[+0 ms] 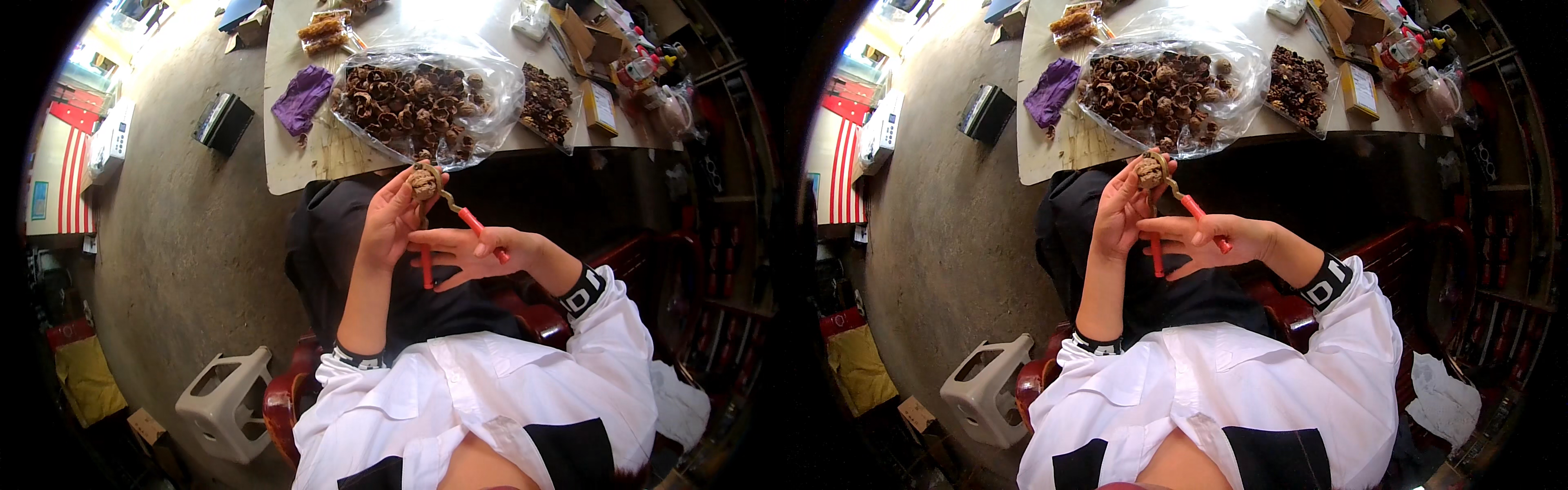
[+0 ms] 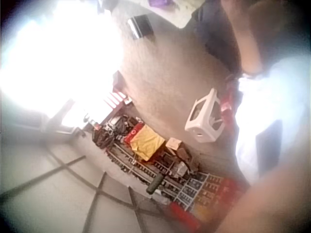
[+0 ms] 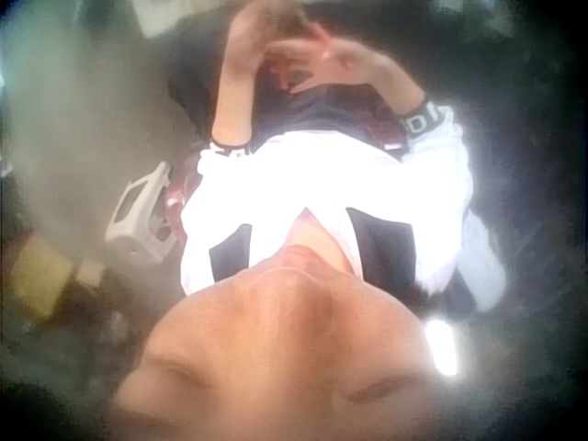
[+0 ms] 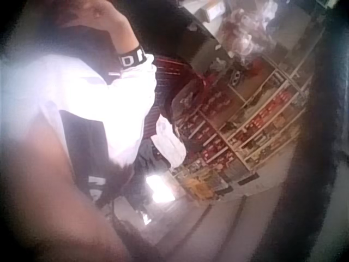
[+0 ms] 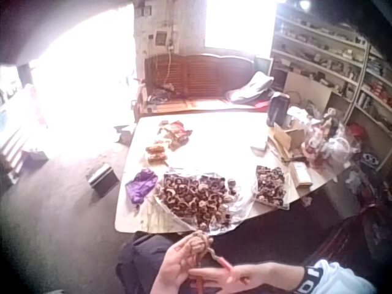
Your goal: The person sits at a table and repeatedly picks up nut-like objects, uses red-handled pliers to crack the shells, and removes the inner pieces by hand. Shells and kernels are placed into separate piles on the table as the process continues.
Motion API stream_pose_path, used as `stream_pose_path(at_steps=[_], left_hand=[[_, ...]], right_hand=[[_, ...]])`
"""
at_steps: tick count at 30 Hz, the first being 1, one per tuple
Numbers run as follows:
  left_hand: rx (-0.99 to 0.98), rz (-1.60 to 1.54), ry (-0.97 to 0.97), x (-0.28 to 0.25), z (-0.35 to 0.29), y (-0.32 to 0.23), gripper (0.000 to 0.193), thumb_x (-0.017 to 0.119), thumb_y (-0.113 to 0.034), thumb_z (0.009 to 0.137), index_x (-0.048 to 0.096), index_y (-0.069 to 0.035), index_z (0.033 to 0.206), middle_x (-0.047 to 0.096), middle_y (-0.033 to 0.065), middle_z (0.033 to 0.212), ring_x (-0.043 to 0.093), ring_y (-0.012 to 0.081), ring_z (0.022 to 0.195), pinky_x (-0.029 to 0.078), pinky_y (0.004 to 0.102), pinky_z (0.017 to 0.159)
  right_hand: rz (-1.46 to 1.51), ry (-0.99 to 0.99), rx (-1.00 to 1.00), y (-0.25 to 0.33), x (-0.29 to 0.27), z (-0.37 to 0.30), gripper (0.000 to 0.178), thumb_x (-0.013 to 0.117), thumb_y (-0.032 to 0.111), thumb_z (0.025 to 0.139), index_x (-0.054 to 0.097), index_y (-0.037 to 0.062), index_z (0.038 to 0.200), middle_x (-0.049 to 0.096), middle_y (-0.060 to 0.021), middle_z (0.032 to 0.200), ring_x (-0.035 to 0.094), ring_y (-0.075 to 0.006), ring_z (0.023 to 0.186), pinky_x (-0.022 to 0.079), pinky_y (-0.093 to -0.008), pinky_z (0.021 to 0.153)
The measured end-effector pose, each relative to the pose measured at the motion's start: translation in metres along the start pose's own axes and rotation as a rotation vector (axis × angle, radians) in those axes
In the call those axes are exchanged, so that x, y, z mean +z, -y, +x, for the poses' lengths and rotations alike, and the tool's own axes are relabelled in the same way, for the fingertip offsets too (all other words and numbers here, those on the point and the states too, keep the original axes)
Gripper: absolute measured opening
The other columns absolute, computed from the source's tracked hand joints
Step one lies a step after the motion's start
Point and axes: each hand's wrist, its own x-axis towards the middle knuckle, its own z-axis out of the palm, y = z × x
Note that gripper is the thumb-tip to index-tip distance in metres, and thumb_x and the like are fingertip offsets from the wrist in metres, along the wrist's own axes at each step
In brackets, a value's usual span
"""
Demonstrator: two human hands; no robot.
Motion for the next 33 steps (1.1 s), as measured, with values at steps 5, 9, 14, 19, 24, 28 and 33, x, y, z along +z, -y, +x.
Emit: stream_pose_path(at_steps=[5, 9, 14, 19, 24, 28, 33], left_hand=[[0.047, -0.004, -0.032, -0.002, 0.002, 0.002, 0.046, 0.051, -0.018, 0.096, 0.039, 0.008, 0.133, 0.051, 0.0211, 0.129, 0.050, 0.0304, 0.122, 0.044, 0.0355, 0.102], [0.100, -0.041, -0.081, 0.004, 0.006, 0.009, 0.043, 0.051, -0.015, 0.096, 0.041, 0.008, 0.131, 0.053, 0.0206, 0.127, 0.052, 0.0295, 0.120, 0.044, 0.0351, 0.102], [0.089, -0.124, -0.093, -0.002, 0.007, 0.013, 0.043, 0.051, -0.015, 0.096, 0.042, 0.009, 0.130, 0.052, 0.0205, 0.127, 0.052, 0.0290, 0.120, 0.045, 0.0342, 0.101], [0.079, -0.201, -0.112, -0.005, 0.009, 0.012, 0.045, 0.052, -0.017, 0.096, 0.039, 0.008, 0.132, 0.051, 0.0208, 0.128, 0.052, 0.0288, 0.119, 0.046, 0.0333, 0.100], [0.036, -0.071, -0.038, 0.004, 0.005, 0.000, 0.048, 0.050, -0.017, 0.097, 0.034, 0.003, 0.138, 0.051, 0.0214, 0.127, 0.053, 0.0295, 0.118, 0.045, 0.0351, 0.101], [-0.088, -0.086, -0.007, -0.002, 0.002, -0.005, 0.046, 0.046, -0.021, 0.099, 0.035, 0.005, 0.136, 0.052, 0.0219, 0.126, 0.055, 0.0269, 0.114, 0.046, 0.0339, 0.099], [-0.144, -0.050, 0.010, -0.008, 0.004, -0.003, 0.045, 0.040, -0.023, 0.100, 0.036, 0.006, 0.135, 0.050, 0.0233, 0.129, 0.056, 0.0282, 0.114, 0.048, 0.0327, 0.097]], right_hand=[[-0.038, -0.035, -0.022, 0.003, 0.000, 0.003, 0.077, 0.049, 0.027, 0.079, 0.021, 0.0056, 0.148, 0.025, -0.0093, 0.150, 0.026, -0.0230, 0.137, 0.024, -0.0521, 0.108], [-0.079, -0.020, -0.058, 0.003, 0.000, 0.010, 0.072, 0.054, 0.029, 0.077, 0.031, 0.0053, 0.142, 0.038, -0.0111, 0.136, 0.037, -0.0211, 0.126, 0.029, -0.0482, 0.105], [0.006, -0.162, -0.117, -0.013, -0.014, 0.012, 0.054, 0.060, 0.025, 0.069, 0.043, 0.0096, 0.118, 0.046, -0.0063, 0.108, 0.049, -0.0189, 0.100, 0.040, -0.0418, 0.092], [0.222, -0.128, -0.287, -0.028, -0.021, 0.024, 0.038, 0.059, 0.010, 0.071, 0.046, 0.0122, 0.107, 0.046, -0.0029, 0.098, 0.051, -0.0145, 0.092, 0.044, -0.0345, 0.085], [0.122, -0.142, -0.192, -0.004, -0.003, 0.013, 0.065, 0.058, 0.019, 0.068, 0.041, 0.0086, 0.130, 0.041, -0.0080, 0.137, 0.035, -0.0296, 0.132, 0.026, -0.0513, 0.109], [0.064, -0.115, -0.131, 0.006, -0.005, 0.004, 0.074, 0.058, 0.022, 0.068, 0.035, 0.0082, 0.137, 0.033, -0.0080, 0.145, 0.023, -0.0309, 0.139, 0.023, -0.0538, 0.109], [0.030, -0.107, -0.052, 0.013, 0.002, -0.001, 0.090, 0.061, 0.026, 0.067, 0.023, 0.0045, 0.146, 0.024, -0.0104, 0.150, 0.018, -0.0308, 0.141, 0.023, -0.0550, 0.108]])
